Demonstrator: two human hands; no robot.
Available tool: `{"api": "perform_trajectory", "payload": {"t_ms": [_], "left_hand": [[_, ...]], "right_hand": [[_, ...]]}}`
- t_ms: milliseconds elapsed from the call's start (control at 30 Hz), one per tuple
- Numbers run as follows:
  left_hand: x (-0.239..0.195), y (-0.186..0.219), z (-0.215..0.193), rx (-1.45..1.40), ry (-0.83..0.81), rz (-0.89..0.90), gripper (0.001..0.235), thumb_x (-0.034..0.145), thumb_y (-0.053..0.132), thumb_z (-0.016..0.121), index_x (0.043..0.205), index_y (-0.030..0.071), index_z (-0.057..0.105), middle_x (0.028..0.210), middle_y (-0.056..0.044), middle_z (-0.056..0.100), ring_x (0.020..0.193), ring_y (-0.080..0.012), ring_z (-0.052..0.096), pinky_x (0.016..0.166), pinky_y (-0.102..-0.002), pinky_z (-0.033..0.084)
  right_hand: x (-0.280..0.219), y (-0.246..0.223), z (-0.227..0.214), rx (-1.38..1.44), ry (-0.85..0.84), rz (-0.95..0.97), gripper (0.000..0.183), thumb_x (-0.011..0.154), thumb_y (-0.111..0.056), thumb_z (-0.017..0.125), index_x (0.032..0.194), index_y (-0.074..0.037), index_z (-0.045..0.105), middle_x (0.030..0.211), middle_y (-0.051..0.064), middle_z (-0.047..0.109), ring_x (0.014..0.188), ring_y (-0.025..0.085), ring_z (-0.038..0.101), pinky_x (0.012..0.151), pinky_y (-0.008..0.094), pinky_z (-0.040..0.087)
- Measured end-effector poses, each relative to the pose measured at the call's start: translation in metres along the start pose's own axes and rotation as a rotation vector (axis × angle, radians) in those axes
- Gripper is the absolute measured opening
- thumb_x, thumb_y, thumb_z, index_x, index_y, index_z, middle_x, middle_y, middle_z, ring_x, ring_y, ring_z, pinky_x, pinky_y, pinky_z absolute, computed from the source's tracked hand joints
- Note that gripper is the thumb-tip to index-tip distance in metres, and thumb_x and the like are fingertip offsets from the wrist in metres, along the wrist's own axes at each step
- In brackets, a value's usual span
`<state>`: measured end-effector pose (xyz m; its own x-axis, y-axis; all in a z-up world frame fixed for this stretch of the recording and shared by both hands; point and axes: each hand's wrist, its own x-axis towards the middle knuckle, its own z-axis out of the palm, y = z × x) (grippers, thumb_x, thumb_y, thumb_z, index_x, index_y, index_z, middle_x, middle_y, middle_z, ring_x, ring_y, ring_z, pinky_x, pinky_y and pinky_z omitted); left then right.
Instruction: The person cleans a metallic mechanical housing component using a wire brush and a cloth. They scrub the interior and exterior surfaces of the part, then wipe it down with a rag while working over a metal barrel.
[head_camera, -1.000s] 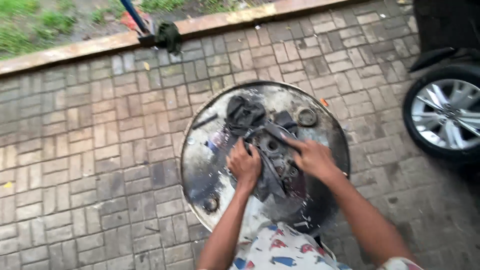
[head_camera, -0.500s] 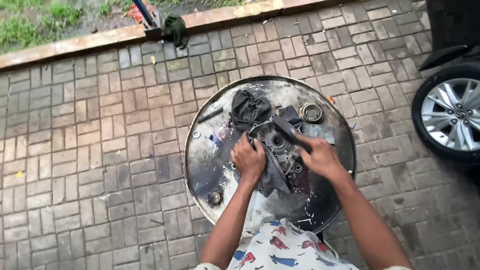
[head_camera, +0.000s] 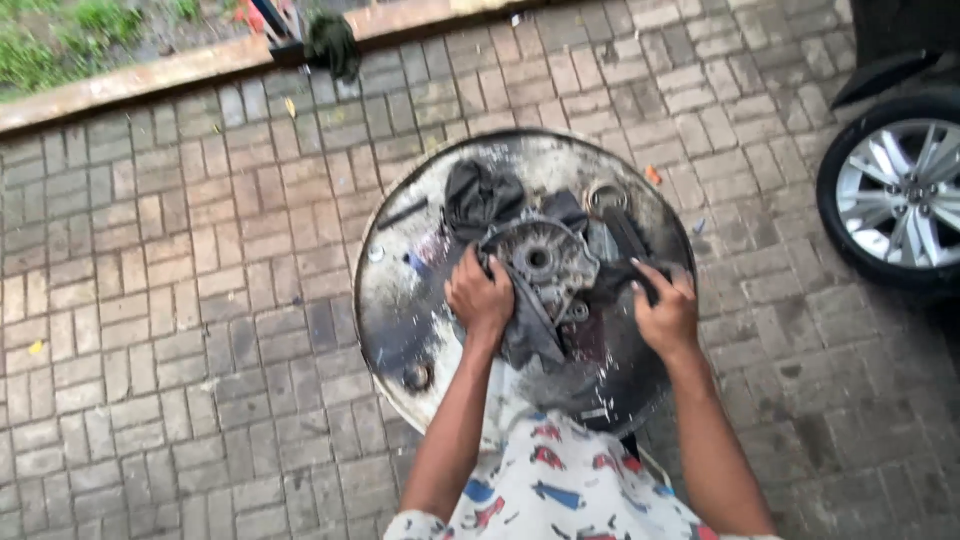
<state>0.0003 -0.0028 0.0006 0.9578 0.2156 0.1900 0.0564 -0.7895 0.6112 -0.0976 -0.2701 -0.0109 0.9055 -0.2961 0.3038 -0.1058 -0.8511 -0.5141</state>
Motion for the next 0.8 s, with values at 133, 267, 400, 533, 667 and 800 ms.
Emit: {"api": "perform_trajectory", "payload": {"t_ms": [133, 267, 400, 533, 667, 800], "left_hand": [[-0.002, -0.003, 0.007, 0.049, 0.017, -0.007, 0.043, 0.09, 0.032, 0.057, 0.124, 0.007, 0.066, 0.103, -0.015, 0.074, 0.091, -0.0359, 0.071, 0.079, -0.052, 0.051], [-0.001, -0.009, 0.016, -0.002, 0.041, -0.007, 0.042, 0.088, 0.03, 0.058, 0.124, 0.01, 0.065, 0.102, -0.013, 0.074, 0.09, -0.0346, 0.072, 0.078, -0.05, 0.051], [-0.002, -0.008, 0.014, -0.011, 0.064, -0.007, 0.039, 0.086, 0.03, 0.059, 0.121, 0.012, 0.066, 0.1, -0.012, 0.074, 0.09, -0.0355, 0.071, 0.078, -0.052, 0.051], [-0.002, -0.017, 0.02, -0.05, 0.061, -0.017, 0.039, 0.087, 0.029, 0.058, 0.121, 0.013, 0.065, 0.099, -0.011, 0.073, 0.092, -0.0345, 0.071, 0.079, -0.05, 0.051], [-0.002, -0.034, 0.023, -0.099, 0.196, 0.142, 0.024, 0.086, 0.023, 0.064, 0.108, 0.016, 0.068, 0.112, -0.004, 0.067, 0.11, -0.0287, 0.062, 0.089, -0.046, 0.05], [-0.028, -0.016, -0.016, -0.112, 0.19, 0.241, 0.013, 0.095, 0.017, 0.063, 0.104, 0.012, 0.071, 0.121, -0.008, 0.066, 0.124, -0.0316, 0.057, 0.102, -0.045, 0.044]], "right_hand": [[-0.022, -0.018, -0.014, -0.048, 0.064, -0.097, 0.031, 0.088, -0.011, 0.076, 0.118, -0.019, 0.079, 0.109, 0.015, 0.061, 0.105, 0.038, 0.062, 0.098, 0.048, 0.05], [-0.045, -0.05, -0.035, 0.165, -0.359, -0.019, 0.031, 0.085, -0.008, 0.072, 0.112, -0.02, 0.08, 0.1, 0.014, 0.071, 0.102, 0.036, 0.066, 0.093, 0.047, 0.053], [-0.055, -0.082, -0.062, 0.012, -0.864, -0.111, 0.039, 0.076, -0.022, 0.081, 0.115, -0.021, 0.079, 0.117, 0.023, 0.072, 0.117, 0.042, 0.065, 0.097, 0.055, 0.054], [-0.07, -0.063, -0.045, -0.105, -0.981, -0.109, 0.033, 0.088, -0.031, 0.074, 0.12, -0.022, 0.076, 0.127, 0.021, 0.068, 0.128, 0.041, 0.06, 0.104, 0.056, 0.05], [-0.065, -0.049, -0.04, 0.034, -0.812, -0.167, 0.019, 0.083, -0.026, 0.074, 0.1, -0.019, 0.076, 0.102, 0.01, 0.07, 0.101, 0.032, 0.069, 0.086, 0.044, 0.057], [-0.049, -0.039, -0.04, 0.293, -0.689, 0.016, 0.009, 0.081, -0.016, 0.074, 0.089, -0.016, 0.071, 0.083, 0.007, 0.071, 0.084, 0.028, 0.074, 0.074, 0.04, 0.059]]}}
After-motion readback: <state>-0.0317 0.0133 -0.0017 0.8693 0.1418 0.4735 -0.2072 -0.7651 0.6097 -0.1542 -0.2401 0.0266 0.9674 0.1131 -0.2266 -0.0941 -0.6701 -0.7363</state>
